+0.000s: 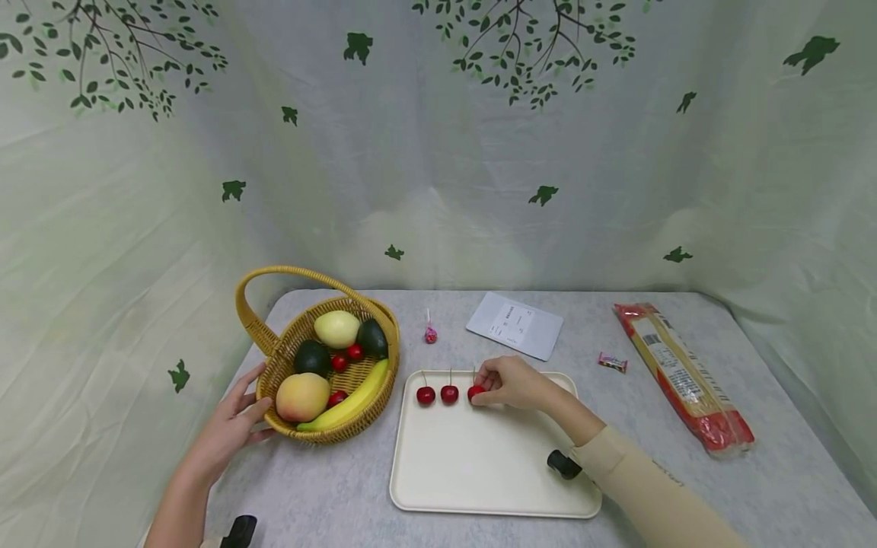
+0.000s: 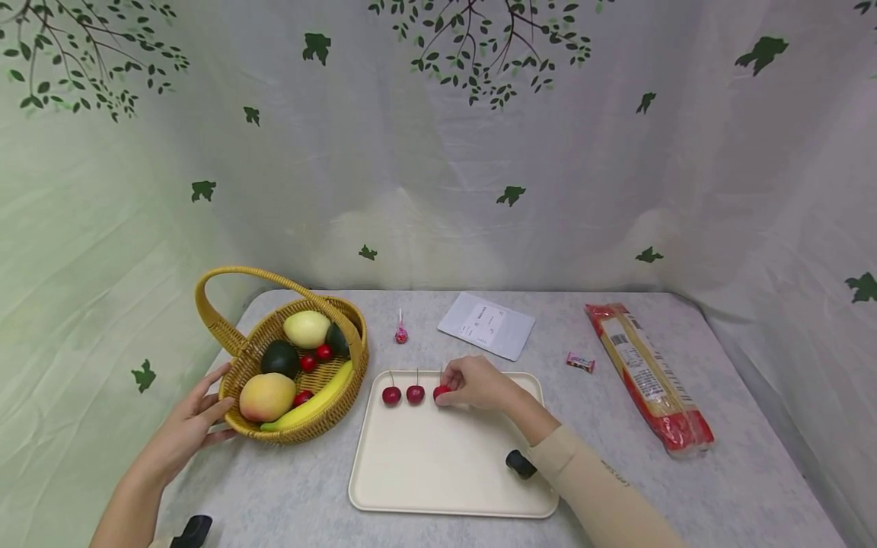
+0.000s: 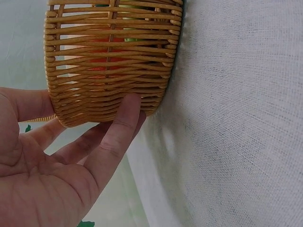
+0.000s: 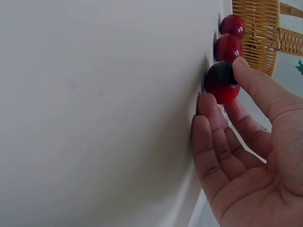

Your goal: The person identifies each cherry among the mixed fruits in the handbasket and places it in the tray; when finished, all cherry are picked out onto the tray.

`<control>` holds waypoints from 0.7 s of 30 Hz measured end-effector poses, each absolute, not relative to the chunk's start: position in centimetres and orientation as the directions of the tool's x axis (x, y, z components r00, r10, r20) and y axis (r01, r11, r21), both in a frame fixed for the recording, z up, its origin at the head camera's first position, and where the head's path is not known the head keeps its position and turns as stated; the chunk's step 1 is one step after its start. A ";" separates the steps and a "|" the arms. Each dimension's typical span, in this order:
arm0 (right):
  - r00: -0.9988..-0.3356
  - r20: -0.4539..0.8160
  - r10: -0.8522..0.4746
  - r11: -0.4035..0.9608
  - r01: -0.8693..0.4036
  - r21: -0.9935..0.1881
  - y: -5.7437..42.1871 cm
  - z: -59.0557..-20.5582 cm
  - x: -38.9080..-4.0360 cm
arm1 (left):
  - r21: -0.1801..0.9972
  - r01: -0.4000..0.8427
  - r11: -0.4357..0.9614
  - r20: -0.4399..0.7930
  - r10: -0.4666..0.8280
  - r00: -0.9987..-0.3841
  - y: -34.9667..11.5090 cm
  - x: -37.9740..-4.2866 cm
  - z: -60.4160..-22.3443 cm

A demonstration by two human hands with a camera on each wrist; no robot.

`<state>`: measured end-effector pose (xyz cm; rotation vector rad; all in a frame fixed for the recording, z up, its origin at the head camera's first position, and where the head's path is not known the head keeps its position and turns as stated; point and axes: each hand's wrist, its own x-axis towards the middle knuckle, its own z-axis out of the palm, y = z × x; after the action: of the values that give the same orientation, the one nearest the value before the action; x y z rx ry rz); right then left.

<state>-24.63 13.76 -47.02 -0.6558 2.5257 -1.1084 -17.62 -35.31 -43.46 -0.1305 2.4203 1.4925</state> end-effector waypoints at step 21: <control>-0.839 -0.067 -0.540 0.597 -0.325 -0.733 13.4 -46.2 -24.3 | 0.858 -0.240 0.454 -0.306 0.075 -0.949 -35.5 -17.7 -43.5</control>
<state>-24.29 13.44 -46.24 -0.7072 2.5455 -1.0846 -17.71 -35.46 -43.53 -0.1409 2.4085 1.4925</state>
